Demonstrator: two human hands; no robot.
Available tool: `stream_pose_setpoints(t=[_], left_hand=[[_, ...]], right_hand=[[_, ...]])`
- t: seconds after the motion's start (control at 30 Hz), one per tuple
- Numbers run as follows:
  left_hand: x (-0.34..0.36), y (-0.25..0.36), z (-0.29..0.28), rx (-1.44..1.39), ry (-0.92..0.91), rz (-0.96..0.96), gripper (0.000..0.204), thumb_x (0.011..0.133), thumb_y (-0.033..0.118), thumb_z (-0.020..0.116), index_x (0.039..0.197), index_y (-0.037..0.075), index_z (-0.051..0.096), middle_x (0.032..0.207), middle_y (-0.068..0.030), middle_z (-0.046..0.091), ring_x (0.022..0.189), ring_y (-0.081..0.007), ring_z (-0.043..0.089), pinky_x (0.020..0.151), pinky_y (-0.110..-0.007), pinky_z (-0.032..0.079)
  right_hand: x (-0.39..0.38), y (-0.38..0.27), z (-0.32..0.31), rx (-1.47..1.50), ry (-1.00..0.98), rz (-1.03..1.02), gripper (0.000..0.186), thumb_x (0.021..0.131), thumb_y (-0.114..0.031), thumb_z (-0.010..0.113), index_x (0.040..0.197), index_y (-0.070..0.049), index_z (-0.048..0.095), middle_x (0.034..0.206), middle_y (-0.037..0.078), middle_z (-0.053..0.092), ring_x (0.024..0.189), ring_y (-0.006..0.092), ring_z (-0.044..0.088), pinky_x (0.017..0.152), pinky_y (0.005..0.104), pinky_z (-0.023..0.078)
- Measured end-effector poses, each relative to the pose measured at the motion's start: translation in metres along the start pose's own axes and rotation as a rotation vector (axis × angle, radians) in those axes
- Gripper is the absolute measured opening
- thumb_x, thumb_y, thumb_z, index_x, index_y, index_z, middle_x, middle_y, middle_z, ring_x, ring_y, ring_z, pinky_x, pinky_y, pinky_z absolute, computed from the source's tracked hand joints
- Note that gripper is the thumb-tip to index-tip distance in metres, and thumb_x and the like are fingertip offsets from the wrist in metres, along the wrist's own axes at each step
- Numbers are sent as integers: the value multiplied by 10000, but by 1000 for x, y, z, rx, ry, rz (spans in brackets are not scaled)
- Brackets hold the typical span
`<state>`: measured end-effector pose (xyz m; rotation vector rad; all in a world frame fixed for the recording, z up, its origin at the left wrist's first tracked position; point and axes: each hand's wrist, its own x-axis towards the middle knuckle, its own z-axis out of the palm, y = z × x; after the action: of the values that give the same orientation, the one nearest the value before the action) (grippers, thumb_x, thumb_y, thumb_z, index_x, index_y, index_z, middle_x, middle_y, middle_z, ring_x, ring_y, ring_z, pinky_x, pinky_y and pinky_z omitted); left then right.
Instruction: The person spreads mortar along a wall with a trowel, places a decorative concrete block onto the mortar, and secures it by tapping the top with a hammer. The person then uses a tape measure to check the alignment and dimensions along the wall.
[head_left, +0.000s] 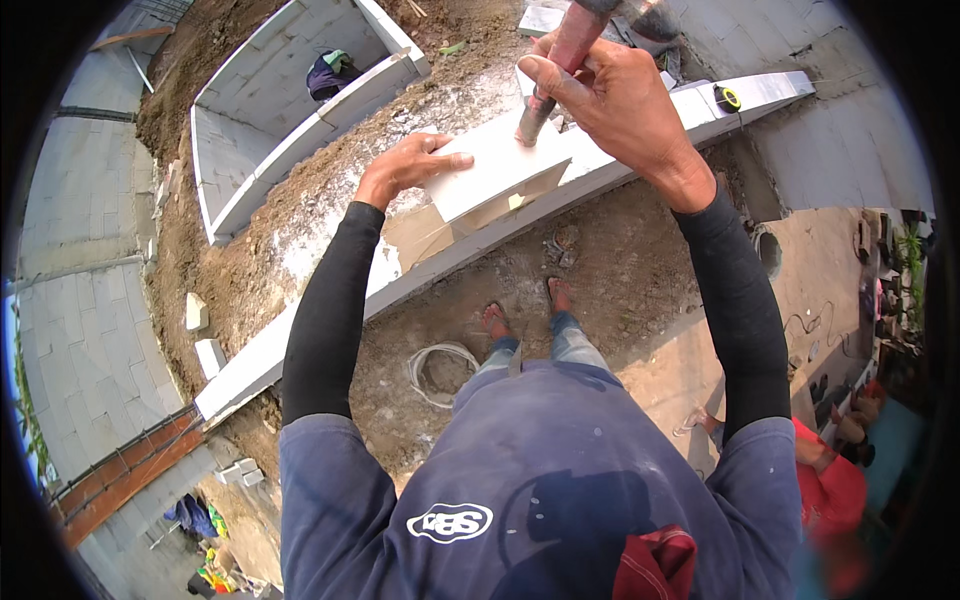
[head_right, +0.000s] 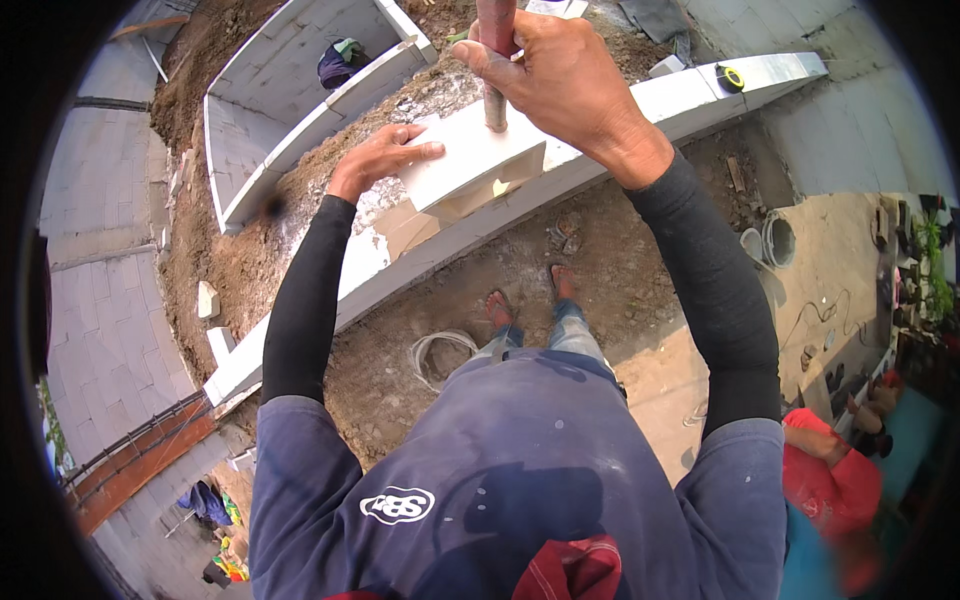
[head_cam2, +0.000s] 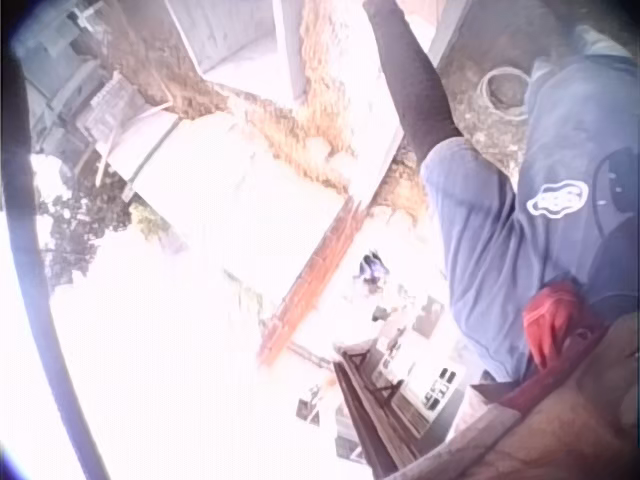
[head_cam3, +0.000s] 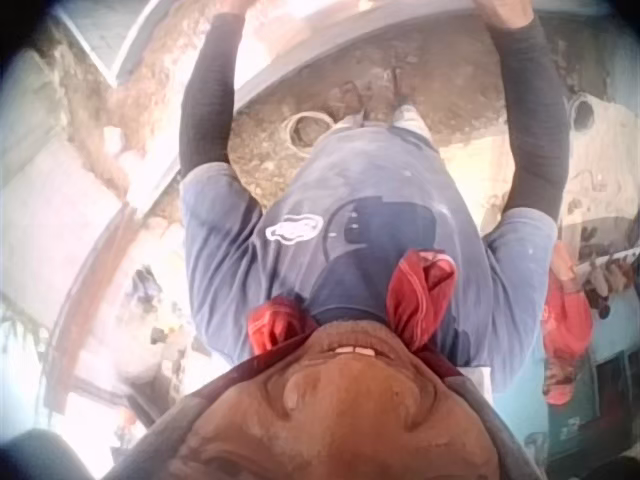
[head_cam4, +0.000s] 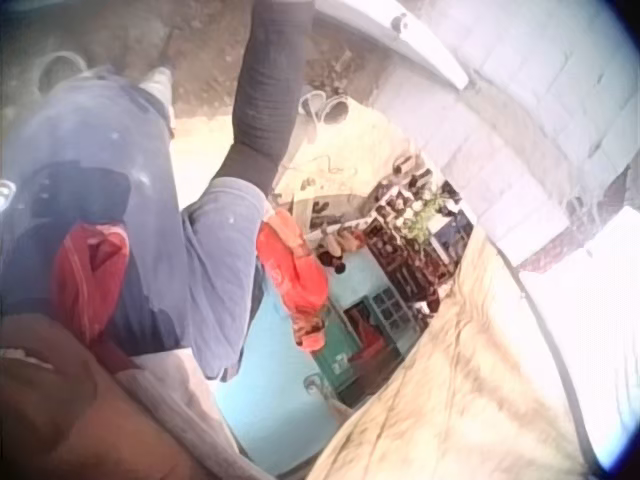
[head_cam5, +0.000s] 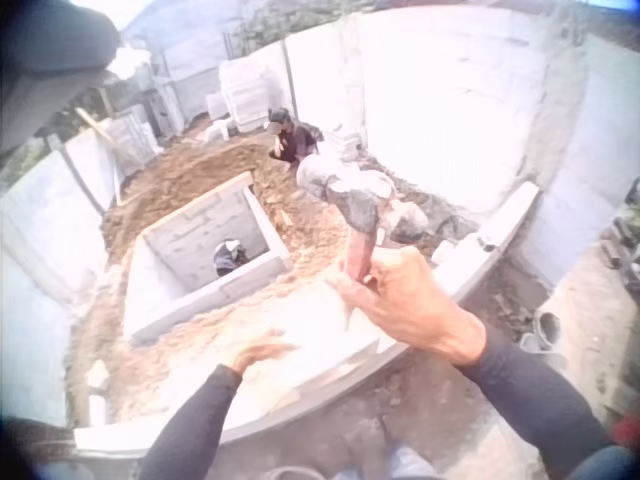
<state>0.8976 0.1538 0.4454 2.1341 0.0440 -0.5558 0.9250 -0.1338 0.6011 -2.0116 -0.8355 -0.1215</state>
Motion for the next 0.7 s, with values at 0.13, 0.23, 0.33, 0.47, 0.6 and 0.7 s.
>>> stream_pose_setpoints(t=[0.13,0.23,0.33,0.47,0.6,0.7], left_hand=[[0,-1,3,-17,25,-1,877,714,629,833,1232,-65,691,1007,-259,736,915,-346,739,851,-408,575],[4,-15,3,10,52,8,826,745,601,828,1226,-58,693,1000,-226,739,902,-316,732,843,-392,569],[5,-14,5,0,21,-2,718,810,545,819,1206,-42,701,995,-152,742,889,-246,715,820,-349,554],[3,0,5,-40,-32,-18,718,805,532,830,1216,-42,695,1011,-143,742,885,-232,713,819,-348,552],[-1,0,3,-99,-58,-10,738,821,526,818,1251,-56,673,1035,-154,742,914,-238,714,859,-352,552],[-17,-2,4,14,132,102,704,859,493,797,1285,-49,657,1045,-150,741,941,-227,713,893,-350,549]], right_hand=[[-2,1,12,-106,-10,-112,333,1000,-308,693,1109,5,721,797,56,731,714,74,654,610,280,535],[0,-7,16,-35,-19,-76,320,999,-298,694,1094,7,726,802,67,732,722,86,658,631,287,543],[1,-9,17,-56,-67,-26,314,1001,-289,692,1093,9,726,810,71,732,726,88,654,643,290,539],[-2,-2,20,1,18,-95,303,1006,-278,685,1085,12,724,802,63,722,720,81,641,637,283,526],[1,-7,21,-35,-52,-43,313,1004,-288,687,1091,11,725,801,61,723,719,84,644,641,280,528],[5,-14,25,-69,-77,-15,330,997,-299,695,1094,15,724,804,63,726,720,87,648,644,278,530]])
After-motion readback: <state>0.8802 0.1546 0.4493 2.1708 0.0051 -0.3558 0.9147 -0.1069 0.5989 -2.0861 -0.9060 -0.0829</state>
